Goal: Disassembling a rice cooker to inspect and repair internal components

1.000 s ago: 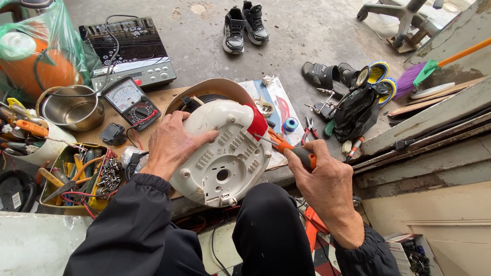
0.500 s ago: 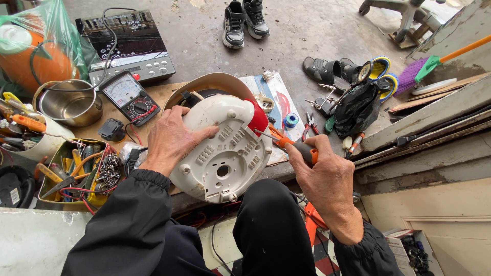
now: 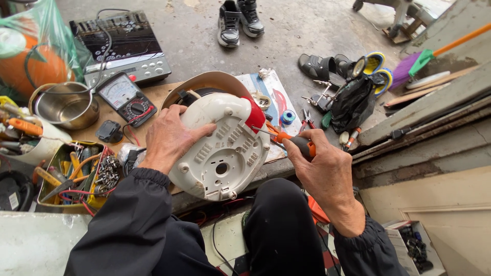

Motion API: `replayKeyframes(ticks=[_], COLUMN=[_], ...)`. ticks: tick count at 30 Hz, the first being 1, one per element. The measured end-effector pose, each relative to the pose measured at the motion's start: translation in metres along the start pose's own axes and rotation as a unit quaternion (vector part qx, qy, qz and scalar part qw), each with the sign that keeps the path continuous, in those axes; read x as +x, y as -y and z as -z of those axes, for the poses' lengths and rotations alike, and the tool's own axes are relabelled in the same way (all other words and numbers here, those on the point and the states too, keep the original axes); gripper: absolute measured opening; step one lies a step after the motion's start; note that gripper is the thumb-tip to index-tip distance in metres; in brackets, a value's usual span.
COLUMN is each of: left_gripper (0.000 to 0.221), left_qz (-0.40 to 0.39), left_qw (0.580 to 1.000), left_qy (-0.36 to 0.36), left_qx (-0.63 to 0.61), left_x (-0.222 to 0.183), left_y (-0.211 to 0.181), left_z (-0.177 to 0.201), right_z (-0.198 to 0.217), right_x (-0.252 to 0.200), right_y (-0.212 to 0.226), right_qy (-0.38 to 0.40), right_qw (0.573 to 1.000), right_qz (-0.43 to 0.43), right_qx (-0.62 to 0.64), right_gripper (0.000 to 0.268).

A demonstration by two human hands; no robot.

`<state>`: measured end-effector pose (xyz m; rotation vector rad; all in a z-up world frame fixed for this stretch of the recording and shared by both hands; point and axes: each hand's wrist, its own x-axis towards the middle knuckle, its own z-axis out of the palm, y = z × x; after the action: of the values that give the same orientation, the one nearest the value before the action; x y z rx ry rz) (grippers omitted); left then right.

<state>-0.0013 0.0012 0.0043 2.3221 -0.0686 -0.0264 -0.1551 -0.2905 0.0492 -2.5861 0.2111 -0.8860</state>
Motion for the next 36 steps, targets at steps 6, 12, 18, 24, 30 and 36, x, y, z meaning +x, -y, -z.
replayKeyframes(ticks=[6, 12, 18, 24, 30, 36], left_gripper=[0.089, 0.086, 0.082, 0.070, 0.079, 0.084], left_qz=[0.043, 0.010, -0.004, -0.013, -0.008, 0.098], left_qw=[0.995, 0.994, 0.998, 0.994, 0.996, 0.987], left_qy=[0.037, 0.022, 0.037, 0.094, 0.083, 0.017], left_qx=[0.085, 0.104, 0.042, -0.061, 0.004, 0.127], left_x=[-0.007, 0.005, -0.005, 0.025, 0.010, -0.014], left_y=[-0.020, -0.010, -0.015, 0.046, 0.008, -0.052], left_z=[0.008, -0.004, -0.001, -0.073, -0.065, 0.000], right_z=[0.069, 0.011, -0.119, -0.102, -0.155, -0.162], right_x=[0.001, 0.003, -0.102, -0.112, -0.126, -0.053], right_y=[0.014, -0.085, -0.149, -0.148, -0.201, -0.231], right_qy=[-0.163, -0.065, 0.176, 0.278, 0.275, 0.324], right_qw=[0.977, 0.906, 0.775, 0.768, 0.806, 0.851], right_qz=[-0.016, -0.326, -0.488, -0.513, -0.476, -0.400], right_qx=[0.137, 0.262, 0.362, 0.264, 0.218, 0.103], right_gripper=[0.015, 0.022, 0.023, 0.027, 0.037, 0.040])
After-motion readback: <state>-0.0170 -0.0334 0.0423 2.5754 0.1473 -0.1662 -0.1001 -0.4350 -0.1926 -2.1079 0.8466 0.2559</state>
